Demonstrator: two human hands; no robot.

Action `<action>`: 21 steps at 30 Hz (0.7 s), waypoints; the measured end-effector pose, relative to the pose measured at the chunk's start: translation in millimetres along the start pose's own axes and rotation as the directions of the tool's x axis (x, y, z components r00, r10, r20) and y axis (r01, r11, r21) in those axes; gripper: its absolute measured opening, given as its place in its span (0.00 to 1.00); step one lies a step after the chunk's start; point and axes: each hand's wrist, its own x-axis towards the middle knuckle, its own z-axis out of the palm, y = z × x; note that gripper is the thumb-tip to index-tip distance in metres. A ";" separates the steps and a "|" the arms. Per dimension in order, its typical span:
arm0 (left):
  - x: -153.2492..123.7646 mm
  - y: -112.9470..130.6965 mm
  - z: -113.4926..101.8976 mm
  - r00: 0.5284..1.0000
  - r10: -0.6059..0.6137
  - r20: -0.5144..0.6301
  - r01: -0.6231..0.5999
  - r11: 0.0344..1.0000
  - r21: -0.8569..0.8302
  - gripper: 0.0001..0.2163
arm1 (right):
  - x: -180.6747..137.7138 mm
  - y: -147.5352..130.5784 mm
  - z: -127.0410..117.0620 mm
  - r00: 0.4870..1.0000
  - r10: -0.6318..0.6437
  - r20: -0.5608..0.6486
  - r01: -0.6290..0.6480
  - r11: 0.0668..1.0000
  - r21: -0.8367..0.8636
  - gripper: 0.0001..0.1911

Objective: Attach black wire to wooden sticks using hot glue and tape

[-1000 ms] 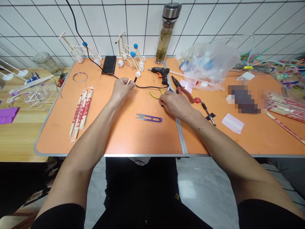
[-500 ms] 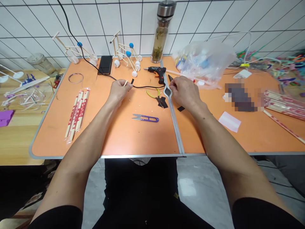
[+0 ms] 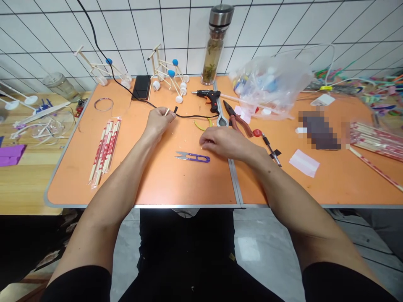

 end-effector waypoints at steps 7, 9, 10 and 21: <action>-0.6 -1.5 -1.1 0.999 0.027 0.034 -0.028 1.000 0.002 0.14 | -1.1 -12.0 14.2 0.996 -0.010 0.089 0.023 0.988 -0.152 0.12; -0.6 -0.9 -0.9 0.999 0.022 0.032 -0.022 1.000 -0.001 0.14 | -0.7 -10.9 15.9 0.997 -0.002 0.077 0.017 0.981 -0.191 0.12; -0.5 -0.6 -0.8 0.999 0.016 0.029 -0.016 1.000 -0.005 0.14 | -0.6 -9.7 15.6 0.997 0.007 0.073 0.008 0.979 -0.203 0.12; -1.4 -1.8 3.7 1.000 0.018 0.025 -0.018 1.000 -0.012 0.14 | -0.9 9.7 7.3 0.999 0.042 0.030 -0.038 0.992 -0.117 0.06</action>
